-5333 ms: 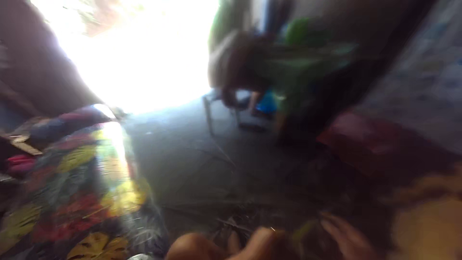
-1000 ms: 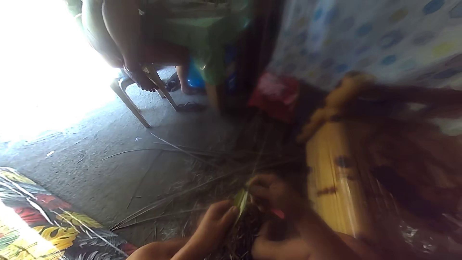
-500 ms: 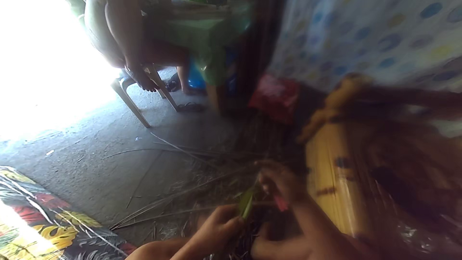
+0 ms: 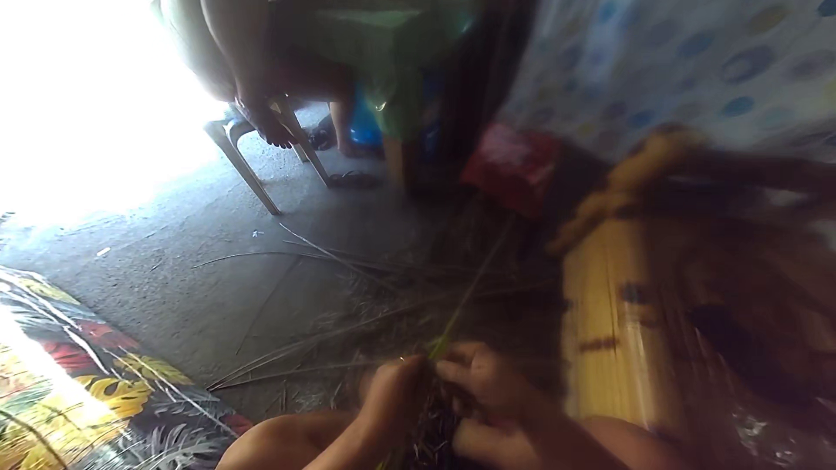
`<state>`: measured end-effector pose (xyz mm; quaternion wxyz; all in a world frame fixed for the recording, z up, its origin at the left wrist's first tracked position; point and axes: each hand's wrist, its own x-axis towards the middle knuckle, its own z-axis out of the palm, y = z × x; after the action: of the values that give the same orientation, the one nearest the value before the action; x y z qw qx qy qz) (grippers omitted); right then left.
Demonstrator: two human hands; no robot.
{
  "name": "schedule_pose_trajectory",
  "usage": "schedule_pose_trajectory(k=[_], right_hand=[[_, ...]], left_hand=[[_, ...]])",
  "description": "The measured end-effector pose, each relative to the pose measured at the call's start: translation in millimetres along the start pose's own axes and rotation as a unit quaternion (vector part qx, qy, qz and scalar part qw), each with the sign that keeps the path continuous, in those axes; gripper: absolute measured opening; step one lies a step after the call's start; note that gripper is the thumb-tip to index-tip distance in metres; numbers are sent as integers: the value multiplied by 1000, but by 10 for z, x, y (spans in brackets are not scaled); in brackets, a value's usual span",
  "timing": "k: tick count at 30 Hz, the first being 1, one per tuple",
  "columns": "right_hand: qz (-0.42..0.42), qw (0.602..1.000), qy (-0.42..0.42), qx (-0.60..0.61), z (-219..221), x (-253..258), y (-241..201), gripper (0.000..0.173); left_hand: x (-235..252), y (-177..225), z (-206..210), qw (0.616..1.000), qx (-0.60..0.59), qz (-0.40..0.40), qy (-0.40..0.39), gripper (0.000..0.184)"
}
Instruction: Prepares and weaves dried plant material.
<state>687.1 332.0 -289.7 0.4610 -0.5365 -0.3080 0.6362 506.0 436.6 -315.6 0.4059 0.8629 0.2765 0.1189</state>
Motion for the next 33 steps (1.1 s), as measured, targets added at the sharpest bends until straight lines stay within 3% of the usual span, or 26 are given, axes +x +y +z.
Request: schedule_pose_trajectory(k=[5,10,12,17,22,25,30,33], right_hand=[[0,997,82,-1,-114,35,-41,20],[-53,981,185,19,-322,49,-130,20],[-79,977,190,56,-388,68,-163,27],[-106,975,145,129,-442,151,-148,28],[-160,952,223,137,-544,180,-187,28],[-135,974,162,79,-554,67,-230,26],[-94,993,-73,-1,-341,3,-115,19],[-149,986,-71,16,-348,27,-73,19]], left_hand=[[5,-8,37,999,34,13,24,27],[-1,22,30,999,46,6,17,29],[-4,29,19,999,32,13,14,28],[30,51,-36,993,-102,-19,-59,26],[72,98,-144,928,-316,-96,-170,24],[78,94,-172,908,-371,-115,-159,26],[73,89,-224,859,-472,-123,-155,26],[70,76,-217,827,-520,-119,-179,25]])
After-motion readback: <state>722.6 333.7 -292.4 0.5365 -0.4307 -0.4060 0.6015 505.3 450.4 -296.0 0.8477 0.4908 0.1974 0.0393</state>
